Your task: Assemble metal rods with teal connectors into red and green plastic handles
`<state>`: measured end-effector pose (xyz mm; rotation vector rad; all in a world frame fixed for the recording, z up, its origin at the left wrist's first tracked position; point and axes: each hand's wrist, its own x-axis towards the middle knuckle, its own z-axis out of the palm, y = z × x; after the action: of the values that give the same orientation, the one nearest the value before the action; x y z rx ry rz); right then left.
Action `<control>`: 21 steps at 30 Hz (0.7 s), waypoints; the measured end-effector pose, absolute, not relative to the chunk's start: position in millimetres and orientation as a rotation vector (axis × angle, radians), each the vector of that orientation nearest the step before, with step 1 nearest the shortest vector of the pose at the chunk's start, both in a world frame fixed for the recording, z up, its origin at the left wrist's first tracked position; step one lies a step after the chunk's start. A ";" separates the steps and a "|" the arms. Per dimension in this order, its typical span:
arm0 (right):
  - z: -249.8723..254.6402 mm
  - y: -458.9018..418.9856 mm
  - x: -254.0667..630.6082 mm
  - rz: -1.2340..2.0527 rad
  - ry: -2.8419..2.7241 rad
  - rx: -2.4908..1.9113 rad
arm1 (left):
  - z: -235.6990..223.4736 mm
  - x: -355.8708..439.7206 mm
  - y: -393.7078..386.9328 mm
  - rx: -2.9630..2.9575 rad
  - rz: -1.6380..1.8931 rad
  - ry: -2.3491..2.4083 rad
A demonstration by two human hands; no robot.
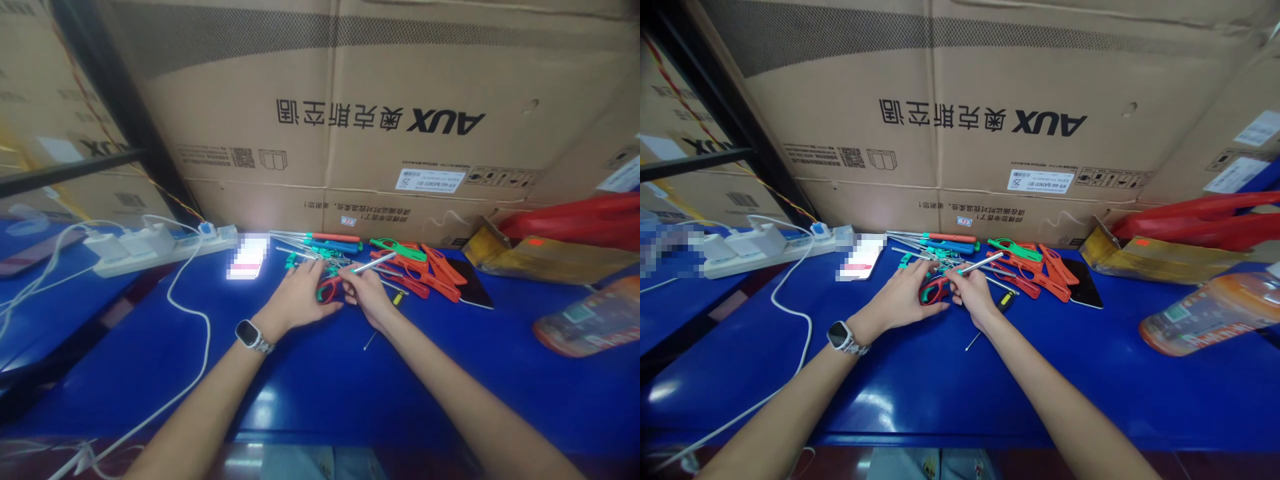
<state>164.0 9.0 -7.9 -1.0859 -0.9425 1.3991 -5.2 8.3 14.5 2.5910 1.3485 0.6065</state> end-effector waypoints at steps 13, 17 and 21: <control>-3.5 5.6 162.9 1.522 -0.953 -0.984 | 15.5 -6.8 5.8 2.753 0.682 1.257; -2.1 2.0 158.1 1.538 -0.955 -0.954 | 16.2 -2.7 7.1 2.817 0.673 1.277; 0.9 2.7 160.6 1.511 -0.895 -0.963 | 15.3 -8.3 9.6 2.890 0.652 1.285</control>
<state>160.6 2.7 0.9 -0.9625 -0.8947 1.5107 -8.3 9.6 15.3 2.8898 1.2846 0.6522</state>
